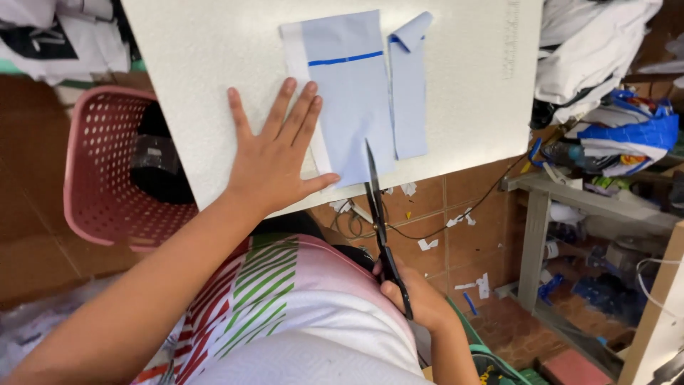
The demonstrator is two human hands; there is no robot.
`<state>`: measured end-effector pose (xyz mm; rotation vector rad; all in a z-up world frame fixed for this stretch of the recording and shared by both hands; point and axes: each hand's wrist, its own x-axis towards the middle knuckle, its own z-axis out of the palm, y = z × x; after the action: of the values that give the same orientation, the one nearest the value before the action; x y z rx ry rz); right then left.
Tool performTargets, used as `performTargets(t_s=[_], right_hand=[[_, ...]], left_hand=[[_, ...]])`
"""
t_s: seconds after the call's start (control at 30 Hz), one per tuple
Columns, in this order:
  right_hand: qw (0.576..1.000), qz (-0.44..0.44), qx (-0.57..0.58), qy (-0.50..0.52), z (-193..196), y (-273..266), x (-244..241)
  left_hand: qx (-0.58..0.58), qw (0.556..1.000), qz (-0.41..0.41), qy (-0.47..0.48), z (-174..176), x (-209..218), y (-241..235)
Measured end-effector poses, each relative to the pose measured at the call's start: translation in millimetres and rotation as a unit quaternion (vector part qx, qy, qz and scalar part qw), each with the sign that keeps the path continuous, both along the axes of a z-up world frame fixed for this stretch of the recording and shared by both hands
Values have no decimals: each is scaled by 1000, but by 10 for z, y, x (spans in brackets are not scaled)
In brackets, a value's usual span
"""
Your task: Cutting strips of fabric along marked lines using scissors and then gathering the pieces in a sewing factory.
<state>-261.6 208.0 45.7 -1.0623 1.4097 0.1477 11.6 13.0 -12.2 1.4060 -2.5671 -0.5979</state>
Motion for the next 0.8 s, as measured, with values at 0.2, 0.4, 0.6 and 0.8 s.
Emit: performTargets(t_s=[0.2, 0.4, 0.6, 0.8], right_hand=[[998, -56, -5, 9, 63, 0, 35], [996, -76, 0, 38, 61, -106, 153], [996, -84, -26, 26, 13, -76, 144], [988, -93, 4, 124, 58, -31, 159]], left_hand=[[-34, 999, -6, 37, -26, 22, 18], [-39, 998, -11, 54, -22, 21, 4], [-12, 998, -5, 66, -37, 21, 3], [-25, 998, -7, 58, -42, 16, 3]])
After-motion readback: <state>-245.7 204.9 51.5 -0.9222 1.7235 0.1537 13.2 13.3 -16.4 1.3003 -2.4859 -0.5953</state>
